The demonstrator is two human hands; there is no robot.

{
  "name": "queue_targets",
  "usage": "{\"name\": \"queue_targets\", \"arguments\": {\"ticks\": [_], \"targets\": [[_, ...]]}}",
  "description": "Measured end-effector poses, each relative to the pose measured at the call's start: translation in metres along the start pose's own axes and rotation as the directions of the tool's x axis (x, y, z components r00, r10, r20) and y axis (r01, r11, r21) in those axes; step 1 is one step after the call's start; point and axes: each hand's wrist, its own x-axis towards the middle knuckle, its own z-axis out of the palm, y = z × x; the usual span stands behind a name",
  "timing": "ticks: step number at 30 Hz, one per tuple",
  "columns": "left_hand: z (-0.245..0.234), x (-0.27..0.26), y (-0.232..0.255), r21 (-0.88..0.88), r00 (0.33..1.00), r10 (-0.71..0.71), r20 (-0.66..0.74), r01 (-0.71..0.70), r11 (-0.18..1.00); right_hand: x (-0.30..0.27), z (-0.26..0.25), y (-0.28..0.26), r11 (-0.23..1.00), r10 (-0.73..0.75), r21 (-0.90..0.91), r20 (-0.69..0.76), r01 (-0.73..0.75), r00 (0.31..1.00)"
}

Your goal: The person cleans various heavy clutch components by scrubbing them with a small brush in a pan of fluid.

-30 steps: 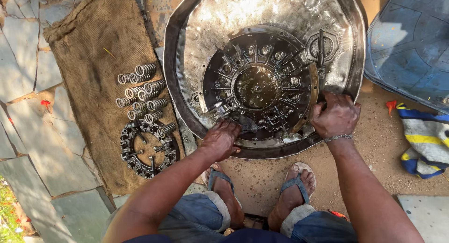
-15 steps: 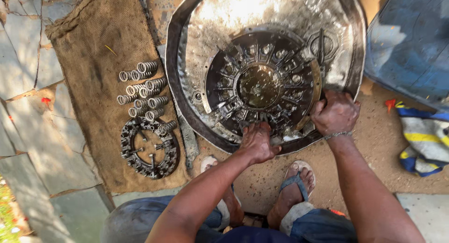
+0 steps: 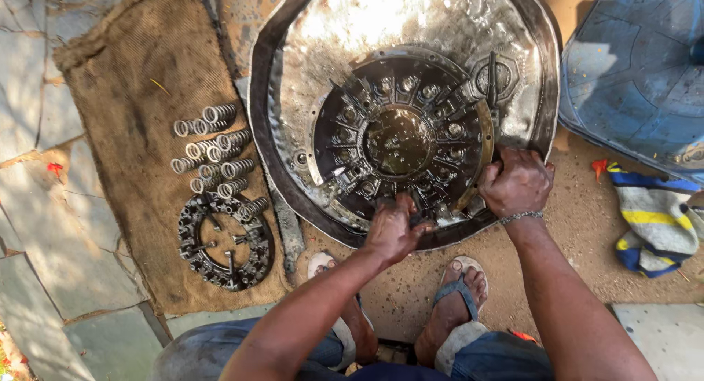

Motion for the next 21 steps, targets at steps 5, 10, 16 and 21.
{"name": "queue_targets", "arguments": {"ticks": [5, 10, 16, 21], "targets": [[0.027, 0.013, 0.000, 0.166, 0.995, 0.082, -0.057, -0.071, 0.984, -0.002, 0.003, 0.003, 1.000, -0.014, -0.020, -0.009, 0.014, 1.000], [0.034, 0.029, -0.016, -0.053, 0.984, 0.052, -0.172, -0.062, 0.997, -0.001, -0.007, -0.004, 0.998, 0.057, 0.008, 0.061, -0.058, 0.997], [0.024, 0.008, -0.026, 0.040, 0.973, 0.210, -0.093, -0.207, 0.978, 0.000, -0.002, 0.001, 0.998, -0.023, 0.066, -0.011, 0.024, 1.000], [0.017, 0.016, 0.004, 0.130, 0.995, -0.026, 0.095, 0.014, 0.991, -0.001, -0.003, 0.000, 0.999, -0.021, 0.036, -0.025, 0.021, 0.999]]}}
